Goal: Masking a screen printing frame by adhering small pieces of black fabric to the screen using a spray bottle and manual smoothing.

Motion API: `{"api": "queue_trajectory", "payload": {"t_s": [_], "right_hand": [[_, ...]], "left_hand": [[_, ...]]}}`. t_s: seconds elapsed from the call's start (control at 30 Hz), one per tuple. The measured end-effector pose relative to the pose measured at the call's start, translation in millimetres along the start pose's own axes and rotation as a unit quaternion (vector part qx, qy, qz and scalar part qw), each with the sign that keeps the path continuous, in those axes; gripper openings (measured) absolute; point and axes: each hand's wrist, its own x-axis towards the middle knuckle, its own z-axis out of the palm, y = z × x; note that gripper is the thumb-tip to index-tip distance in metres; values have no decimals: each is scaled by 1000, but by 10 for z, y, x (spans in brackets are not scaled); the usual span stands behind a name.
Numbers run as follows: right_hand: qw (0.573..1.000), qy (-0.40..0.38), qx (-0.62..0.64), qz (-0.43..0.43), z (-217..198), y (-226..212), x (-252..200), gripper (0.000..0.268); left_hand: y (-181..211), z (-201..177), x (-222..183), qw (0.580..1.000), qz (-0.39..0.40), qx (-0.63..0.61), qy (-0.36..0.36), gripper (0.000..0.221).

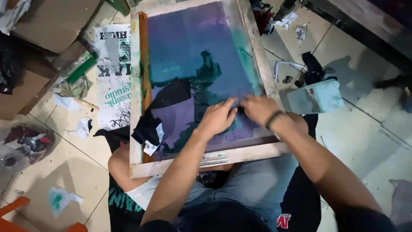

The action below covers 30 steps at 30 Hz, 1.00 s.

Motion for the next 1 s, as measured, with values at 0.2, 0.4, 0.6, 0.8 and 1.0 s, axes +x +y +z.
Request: {"api": "queue_trajectory", "payload": {"t_s": [0.2,0.4,0.6,0.8,1.0], "right_hand": [[985,-22,171,-21,55,220,583,28],[995,-38,86,-21,-130,-261,-548,26],[999,9,28,34,596,39,213,23],[993,-22,94,63,142,2,722,32],[988,-66,120,76,-288,-474,-539,28]], "left_hand": [[-21,-50,-76,999,-7,-35,3,42],[0,-72,-93,999,-30,-38,2,43],[141,-196,-106,999,-44,-11,-19,45],[-69,-20,-35,998,-59,17,-22,44],[86,59,-27,999,-21,10,-43,42]]}}
